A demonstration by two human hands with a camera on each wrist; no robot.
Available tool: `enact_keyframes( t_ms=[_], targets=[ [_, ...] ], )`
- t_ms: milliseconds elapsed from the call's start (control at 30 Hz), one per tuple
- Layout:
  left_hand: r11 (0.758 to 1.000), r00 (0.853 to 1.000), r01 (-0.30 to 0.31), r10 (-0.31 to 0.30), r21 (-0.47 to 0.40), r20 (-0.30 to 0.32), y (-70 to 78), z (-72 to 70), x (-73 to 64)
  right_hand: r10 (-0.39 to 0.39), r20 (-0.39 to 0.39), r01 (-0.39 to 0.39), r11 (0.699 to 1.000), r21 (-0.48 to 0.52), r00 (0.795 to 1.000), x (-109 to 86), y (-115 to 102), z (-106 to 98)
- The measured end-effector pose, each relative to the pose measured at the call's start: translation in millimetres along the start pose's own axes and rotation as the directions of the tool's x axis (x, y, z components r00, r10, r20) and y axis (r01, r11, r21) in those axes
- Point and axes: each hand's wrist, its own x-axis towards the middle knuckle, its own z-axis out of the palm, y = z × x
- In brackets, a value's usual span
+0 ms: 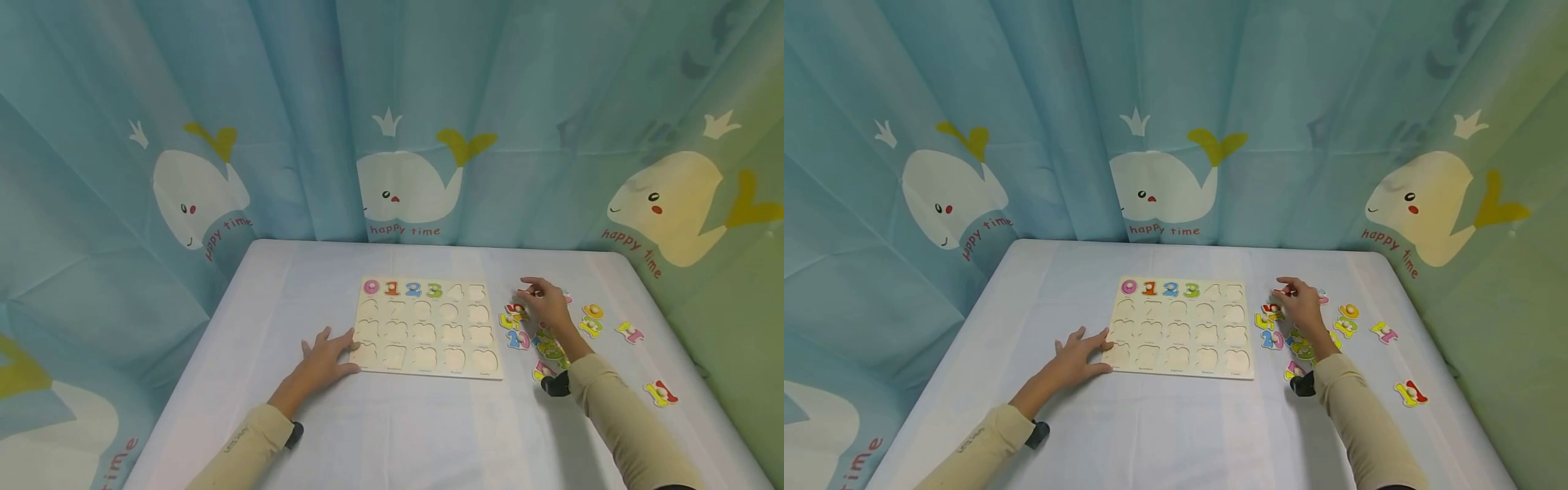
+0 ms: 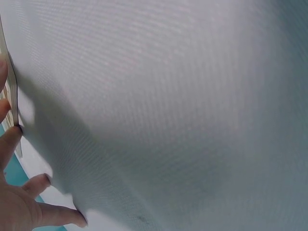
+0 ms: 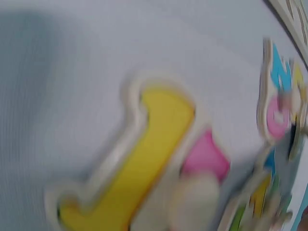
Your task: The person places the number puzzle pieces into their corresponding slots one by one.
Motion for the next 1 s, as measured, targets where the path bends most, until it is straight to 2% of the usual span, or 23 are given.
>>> enact_keyframes(
  t_ms=[233,467,600,767,900,1000],
  targets=[
    [1.0,1.0,0.003,-0.003,0.0,-0.006,-1.3,-0.2,-0.5,-0.055,0.013,0.055,0.997,0.05,0.998,6.9,-17.8,30.1],
    [1.0,1.0,0.003,-0.003,0.004,-0.015,-2.2,-0.5,-1.0,-0.148,-0.037,0.15,0.986,0.071,0.988,7.3,-42.5,69.3],
    [1.0,1.0,0.011,-0.011,-0.001,-0.012,-1.4,0.4,-2.1,-0.107,-0.025,0.109,0.993,0.048,0.994,7.6,-55.7,89.3],
    [1.0,1.0,0.0,0.0,-0.013,-0.02,0.3,1.8,-3.4,-0.03,0.003,0.031,0.998,-0.049,1.0,6.9,-64.5,104.3],
    [1.0,1.0,-0.008,0.007,-0.014,-0.025,0.9,1.4,-3.7,-0.003,-0.029,-0.001,0.991,-0.136,1.0,6.6,-69.8,112.5],
    [1.0,1.0,-0.009,0.009,-0.017,-0.028,0.4,1.0,-3.2,-0.002,-0.049,-0.006,0.987,-0.162,0.999,7.9,-74.8,115.9]
  ],
)
